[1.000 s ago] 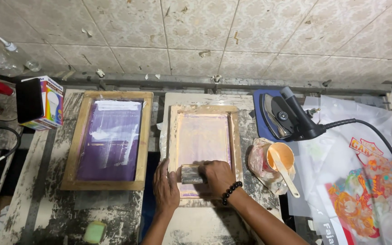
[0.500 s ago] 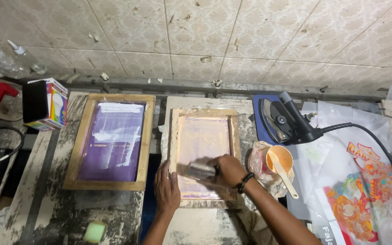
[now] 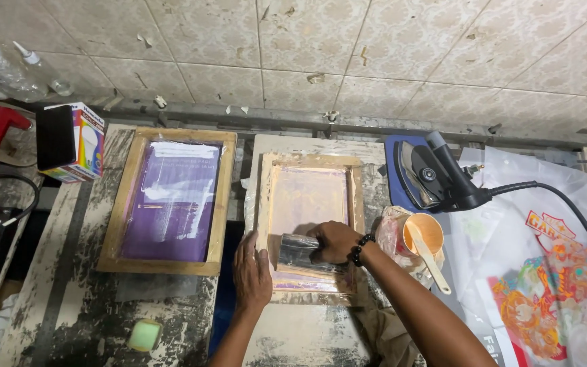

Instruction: The person uses a squeegee to spread a light-colored paste across a screen printing frame. They repeatedly scoop more paste from a container using a wooden stick and apply it to the screen, then smooth it out with the squeegee. The process is repeated multiple times to ensure even coverage.

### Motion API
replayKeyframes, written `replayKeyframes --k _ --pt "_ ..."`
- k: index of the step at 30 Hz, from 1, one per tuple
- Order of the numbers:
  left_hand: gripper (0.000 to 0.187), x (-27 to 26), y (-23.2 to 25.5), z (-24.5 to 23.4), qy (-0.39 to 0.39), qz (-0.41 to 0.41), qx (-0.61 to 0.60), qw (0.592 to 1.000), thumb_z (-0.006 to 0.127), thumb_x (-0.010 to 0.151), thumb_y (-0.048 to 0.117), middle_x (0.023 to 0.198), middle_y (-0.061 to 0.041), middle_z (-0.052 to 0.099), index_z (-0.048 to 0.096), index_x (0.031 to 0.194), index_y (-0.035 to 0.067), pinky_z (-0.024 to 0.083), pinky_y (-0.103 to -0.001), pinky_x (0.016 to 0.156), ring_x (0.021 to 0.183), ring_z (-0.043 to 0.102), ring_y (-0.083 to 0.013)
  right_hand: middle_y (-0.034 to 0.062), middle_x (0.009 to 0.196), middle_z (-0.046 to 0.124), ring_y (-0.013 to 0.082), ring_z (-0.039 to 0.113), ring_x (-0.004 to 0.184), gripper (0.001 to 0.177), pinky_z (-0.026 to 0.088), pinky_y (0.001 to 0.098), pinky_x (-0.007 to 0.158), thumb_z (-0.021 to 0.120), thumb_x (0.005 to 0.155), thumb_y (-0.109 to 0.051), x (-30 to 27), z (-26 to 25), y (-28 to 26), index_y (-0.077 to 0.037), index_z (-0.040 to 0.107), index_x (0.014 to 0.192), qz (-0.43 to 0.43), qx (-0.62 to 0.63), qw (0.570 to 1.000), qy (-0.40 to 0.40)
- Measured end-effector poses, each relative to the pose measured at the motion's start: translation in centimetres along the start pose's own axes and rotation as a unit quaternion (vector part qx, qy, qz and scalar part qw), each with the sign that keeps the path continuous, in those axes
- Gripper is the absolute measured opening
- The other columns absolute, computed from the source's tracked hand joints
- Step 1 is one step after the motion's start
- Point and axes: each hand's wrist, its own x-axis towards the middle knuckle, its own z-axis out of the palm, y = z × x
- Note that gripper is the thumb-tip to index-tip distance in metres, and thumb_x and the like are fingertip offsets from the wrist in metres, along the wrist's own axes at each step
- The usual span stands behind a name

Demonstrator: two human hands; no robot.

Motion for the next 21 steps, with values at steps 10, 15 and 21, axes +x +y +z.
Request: replayKeyframes --k 10,15,21 --pt "0.056 0.1 0.5 -0.3 -0.003 0.000 -0.007 1.000 0.030 0.110 0.042 0.147 -0.017 0.057 0.050 0.147 0.005 0.042 -0.047 0.112 0.138 0.052 -0.0350 0.0075 0.119 0.073 0.0246 0.070 0.108 0.048 0.058 0.0332 0.096 0.080 0.084 -0.016 3.4 0.2 1.4 -0.016 0.064 0.129 0.040 -0.057 0.998 -0.011" --pt "0.060 0.3 0.4 -0.3 -0.008 -0.007 -0.016 1.000 0.028 0.109 0.046 0.148 -0.016 0.056 0.050 0.147 0.005 0.041 -0.048 0.113 0.140 0.051 -0.0351 0.0048 0.109 0.075 0.0201 0.073 0.095 0.037 0.062 0.0273 0.083 0.080 0.085 -0.019 7.2 -2.0 3.5 -0.017 0.068 0.119 0.009 -0.088 0.995 0.044" --pt "0.059 0.3 0.5 -0.2 -0.019 -0.027 -0.013 0.999 0.028 0.109 0.046 0.151 -0.015 0.054 0.049 0.149 0.008 0.039 -0.048 0.115 0.143 0.048 -0.0336 0.0017 0.101 0.073 0.0185 0.068 0.095 0.032 0.060 0.0284 0.087 0.082 0.083 -0.029 11.4 -6.3 4.8 -0.021 0.068 0.111 0.018 -0.158 0.982 0.097"
